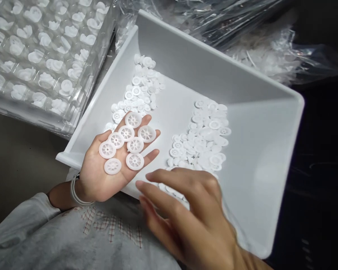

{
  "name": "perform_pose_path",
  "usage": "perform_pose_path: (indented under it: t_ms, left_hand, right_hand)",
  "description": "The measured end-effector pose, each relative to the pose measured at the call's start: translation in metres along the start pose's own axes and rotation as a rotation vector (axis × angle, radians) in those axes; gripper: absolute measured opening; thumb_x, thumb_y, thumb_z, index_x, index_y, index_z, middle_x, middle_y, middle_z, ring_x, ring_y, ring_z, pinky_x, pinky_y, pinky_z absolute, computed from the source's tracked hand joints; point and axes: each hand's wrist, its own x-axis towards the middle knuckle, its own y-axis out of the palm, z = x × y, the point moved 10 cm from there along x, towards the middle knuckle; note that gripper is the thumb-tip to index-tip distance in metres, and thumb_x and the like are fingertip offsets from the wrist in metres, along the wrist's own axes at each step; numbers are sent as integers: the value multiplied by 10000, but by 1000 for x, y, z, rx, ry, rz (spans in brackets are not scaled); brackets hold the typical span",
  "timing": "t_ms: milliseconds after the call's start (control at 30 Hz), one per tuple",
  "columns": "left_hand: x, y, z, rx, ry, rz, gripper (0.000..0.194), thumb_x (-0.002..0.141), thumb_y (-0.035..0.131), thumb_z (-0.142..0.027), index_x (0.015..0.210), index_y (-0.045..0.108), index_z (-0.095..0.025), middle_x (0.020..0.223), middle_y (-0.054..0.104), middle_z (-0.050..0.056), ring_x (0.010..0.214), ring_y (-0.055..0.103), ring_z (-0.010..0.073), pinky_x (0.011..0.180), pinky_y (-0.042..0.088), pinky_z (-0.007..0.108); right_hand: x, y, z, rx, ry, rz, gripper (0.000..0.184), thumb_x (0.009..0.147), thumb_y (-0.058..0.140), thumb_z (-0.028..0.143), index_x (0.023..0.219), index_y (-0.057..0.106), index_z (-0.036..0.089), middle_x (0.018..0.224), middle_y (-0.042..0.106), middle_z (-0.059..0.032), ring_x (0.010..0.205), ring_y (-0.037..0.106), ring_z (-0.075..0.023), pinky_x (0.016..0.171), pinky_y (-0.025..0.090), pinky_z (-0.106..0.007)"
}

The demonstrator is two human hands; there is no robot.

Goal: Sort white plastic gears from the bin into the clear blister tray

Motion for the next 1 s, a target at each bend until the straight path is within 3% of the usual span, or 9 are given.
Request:
perform_pose_path:
  t_ms: [200,367,667,833,900,1000]
  left_hand:
    - [-1,2,-1,93,-17,33,427,966,345,-346,1365,494,-318,1431,546,-44,1391,450,189,1119,415,376]
    - [-2,6,-1,137,-7,80,491,976,308,-353,1459,384,-311,1474,501,-18,1392,449,196,1147,378,384]
    - [-3,8,-2,151,-5,45,519,983,242,-362,1498,289,-327,1536,417,-21,1417,414,214,1149,386,397]
    - [-4,9,-3,145,10,27,530,968,285,-365,1497,298,-336,1525,431,-36,1402,437,194,1167,371,381]
    - [-4,6,-1,173,-25,-15,517,970,265,-381,1484,322,-368,1502,458,-59,1395,447,184,1166,375,374]
    - [-5,-3,8,229,-133,-82,503,958,239,-428,1418,436,-386,1413,548,-62,1391,453,180,1172,369,374]
  right_hand:
    - [-23,7,-19,81,409,-331,517,805,682,88,1280,553,245,1124,597,-101,1046,577,-247,842,515,-416]
    - [-18,26,-22,186,479,-453,325,785,691,46,1058,635,214,1040,626,-62,985,620,-190,838,546,-354]
    - [-9,22,-10,189,341,-465,272,785,705,81,1014,604,187,974,627,-62,881,606,-174,735,522,-329]
    - [-1,16,4,-102,219,-482,279,888,626,361,1080,582,163,1053,602,-147,985,576,-242,763,546,-408]
    - [11,20,15,-159,87,-406,311,917,581,362,1130,577,135,1114,608,-182,1073,580,-258,838,564,-432]
    - [29,39,24,-142,-59,-185,359,951,525,305,1195,566,46,1181,630,-220,1164,589,-290,929,565,-464]
